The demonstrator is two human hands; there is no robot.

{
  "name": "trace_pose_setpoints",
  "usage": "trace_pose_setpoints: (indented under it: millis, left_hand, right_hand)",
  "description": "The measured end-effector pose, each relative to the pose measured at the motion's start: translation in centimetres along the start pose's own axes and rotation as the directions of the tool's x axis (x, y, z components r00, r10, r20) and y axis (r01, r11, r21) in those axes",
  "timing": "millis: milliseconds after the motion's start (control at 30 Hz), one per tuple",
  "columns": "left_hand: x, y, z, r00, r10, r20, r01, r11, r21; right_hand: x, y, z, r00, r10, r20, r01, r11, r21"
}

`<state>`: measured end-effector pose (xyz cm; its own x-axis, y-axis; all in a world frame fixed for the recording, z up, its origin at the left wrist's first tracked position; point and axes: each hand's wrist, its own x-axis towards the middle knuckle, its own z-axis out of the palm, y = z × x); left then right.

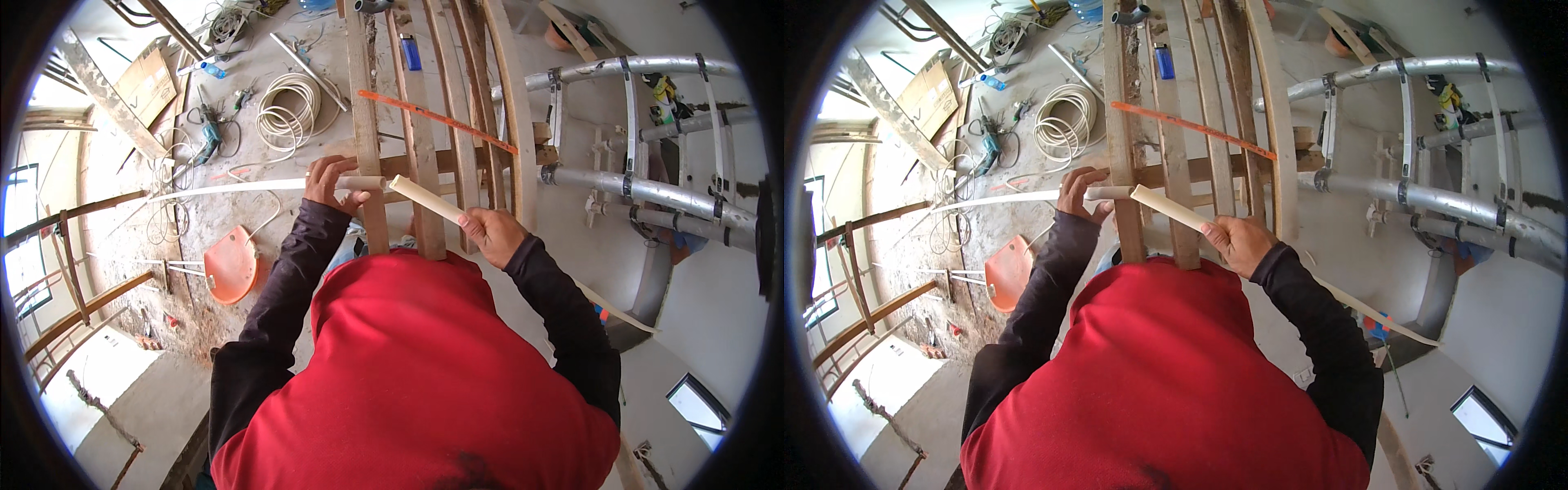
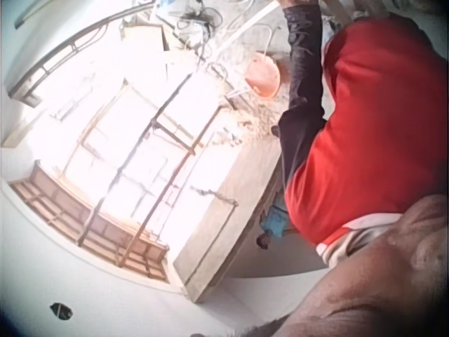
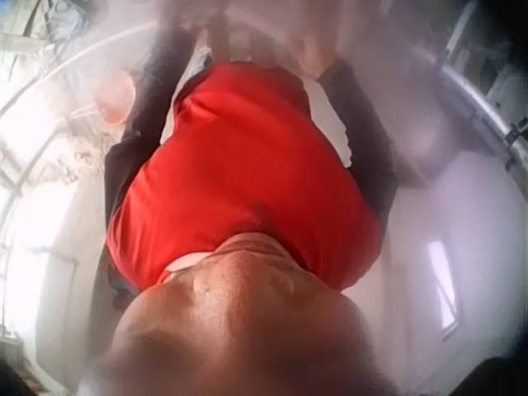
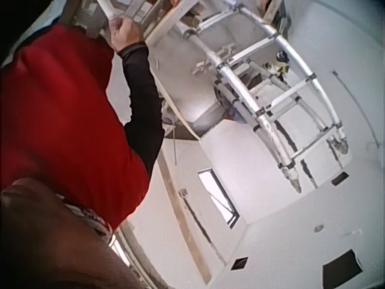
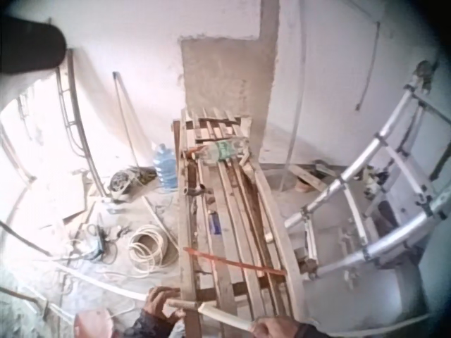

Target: The person connects plastic conduit pipes by using a lighter to heat and soften the end of one pipe and then pushing it onto another pipe to create a joint.

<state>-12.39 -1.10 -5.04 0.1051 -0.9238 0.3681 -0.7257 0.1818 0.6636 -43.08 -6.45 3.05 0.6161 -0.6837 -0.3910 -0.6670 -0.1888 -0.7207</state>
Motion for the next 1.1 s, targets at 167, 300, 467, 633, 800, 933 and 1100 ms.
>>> trace_pose_setpoints:
  millis: [167,300,467,633,800,933,1100]
  left_hand:
    - [3.0,6.6,-1.4,0.981,0.109,0.157,-0.112,0.994,0.012]
    - [2.6,7.5,-0.9,0.981,-0.084,0.176,0.088,0.996,-0.012]
    - [1.9,8.2,-1.0,0.929,-0.322,0.183,0.357,0.911,-0.208]
    - [1.7,9.5,-2.4,0.799,-0.445,0.405,0.595,0.681,-0.426]
    - [1.5,10.9,-3.5,0.864,-0.312,0.395,0.5,0.619,-0.606]
    - [0.5,11.0,-2.3,0.895,-0.388,0.22,0.425,0.595,-0.682]
    - [0.3,9.8,-2.4,0.997,-0.069,0.022,0.072,0.883,-0.463]
  right_hand:
    - [0.1,-1.0,-0.2,0.998,0.041,0.049,-0.038,0.998,-0.056]
    - [-0.4,-2.2,-0.2,1.0,0.018,0.017,-0.017,0.996,-0.091]
    - [-1.7,-3.4,-0.2,0.999,-0.02,-0.029,0.014,0.981,-0.193]
    - [-2.4,-3.9,-1.4,0.999,-0.042,0.016,0.043,0.994,-0.103]
    - [-2.4,-4.1,-2.3,0.997,-0.03,0.068,0.034,0.997,-0.062]
    - [-2.4,-4.1,-2.2,0.998,-0.056,0.035,0.059,0.993,-0.1]
    - [-2.8,-3.6,-2.0,0.996,-0.008,0.086,0.015,0.997,-0.075]
